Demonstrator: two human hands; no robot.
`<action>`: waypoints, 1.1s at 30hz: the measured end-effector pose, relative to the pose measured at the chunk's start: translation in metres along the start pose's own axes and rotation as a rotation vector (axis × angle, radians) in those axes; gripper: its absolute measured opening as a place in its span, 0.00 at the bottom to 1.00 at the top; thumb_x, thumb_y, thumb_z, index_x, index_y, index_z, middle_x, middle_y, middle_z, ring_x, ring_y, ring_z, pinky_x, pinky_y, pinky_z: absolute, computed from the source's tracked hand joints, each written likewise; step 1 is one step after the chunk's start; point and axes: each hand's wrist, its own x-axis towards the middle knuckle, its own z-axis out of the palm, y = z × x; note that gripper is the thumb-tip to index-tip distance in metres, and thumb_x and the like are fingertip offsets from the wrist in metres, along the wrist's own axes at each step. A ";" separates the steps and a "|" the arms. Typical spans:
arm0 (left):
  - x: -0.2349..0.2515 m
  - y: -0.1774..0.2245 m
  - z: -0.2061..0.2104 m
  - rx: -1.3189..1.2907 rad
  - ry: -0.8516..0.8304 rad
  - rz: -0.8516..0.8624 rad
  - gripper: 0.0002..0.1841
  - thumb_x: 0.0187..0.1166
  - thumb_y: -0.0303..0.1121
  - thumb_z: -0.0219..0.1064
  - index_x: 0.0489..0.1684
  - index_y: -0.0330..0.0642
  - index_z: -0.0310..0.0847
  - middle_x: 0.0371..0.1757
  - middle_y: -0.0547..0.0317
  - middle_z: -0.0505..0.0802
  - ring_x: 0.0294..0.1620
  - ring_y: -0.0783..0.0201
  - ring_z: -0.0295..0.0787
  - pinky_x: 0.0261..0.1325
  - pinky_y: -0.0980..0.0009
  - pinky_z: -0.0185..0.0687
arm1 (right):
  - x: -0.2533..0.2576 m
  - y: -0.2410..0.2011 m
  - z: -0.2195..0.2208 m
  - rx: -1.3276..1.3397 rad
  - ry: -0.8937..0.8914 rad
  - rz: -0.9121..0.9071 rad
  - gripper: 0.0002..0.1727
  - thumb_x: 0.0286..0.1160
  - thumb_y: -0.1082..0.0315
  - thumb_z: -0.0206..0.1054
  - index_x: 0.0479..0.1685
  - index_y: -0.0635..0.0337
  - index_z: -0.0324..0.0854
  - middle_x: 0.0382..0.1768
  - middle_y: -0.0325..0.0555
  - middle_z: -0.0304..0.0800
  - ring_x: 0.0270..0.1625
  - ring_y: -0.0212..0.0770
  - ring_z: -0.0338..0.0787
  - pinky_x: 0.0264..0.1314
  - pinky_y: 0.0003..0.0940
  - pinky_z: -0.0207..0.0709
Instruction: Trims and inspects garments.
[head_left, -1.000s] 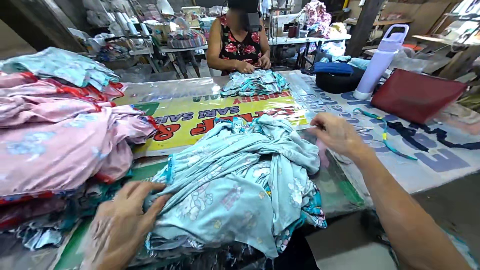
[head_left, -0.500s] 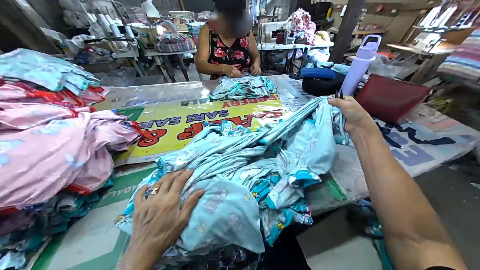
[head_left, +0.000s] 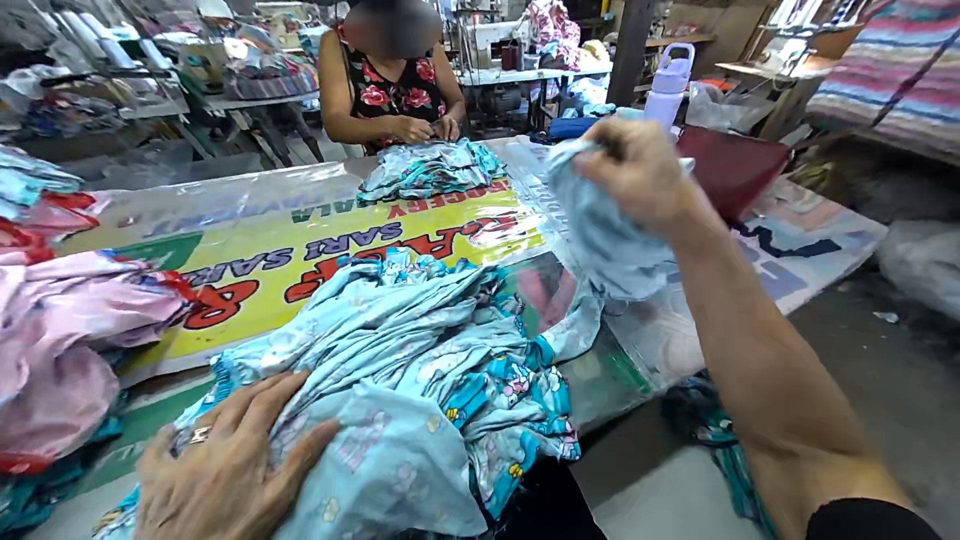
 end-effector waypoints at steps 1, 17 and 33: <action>0.002 0.000 -0.007 -0.030 0.027 0.008 0.40 0.80 0.69 0.52 0.80 0.47 0.75 0.79 0.39 0.81 0.81 0.35 0.73 0.77 0.22 0.53 | -0.012 -0.025 0.014 -0.077 -0.106 -0.078 0.13 0.83 0.68 0.62 0.58 0.64 0.86 0.39 0.46 0.91 0.38 0.35 0.89 0.46 0.37 0.85; 0.134 0.164 0.037 0.031 0.006 0.662 0.13 0.76 0.43 0.71 0.51 0.48 0.90 0.42 0.52 0.93 0.40 0.48 0.92 0.40 0.45 0.81 | -0.207 -0.019 0.085 0.034 -0.139 -0.154 0.10 0.80 0.61 0.67 0.46 0.55 0.90 0.38 0.40 0.95 0.35 0.35 0.94 0.31 0.33 0.87; 0.107 0.187 0.078 0.018 -0.123 0.835 0.09 0.83 0.41 0.62 0.45 0.51 0.88 0.38 0.57 0.91 0.42 0.50 0.90 0.47 0.45 0.79 | -0.211 0.066 0.060 -0.422 -0.208 0.277 0.11 0.70 0.64 0.75 0.46 0.59 0.89 0.50 0.58 0.90 0.29 0.56 0.92 0.24 0.54 0.84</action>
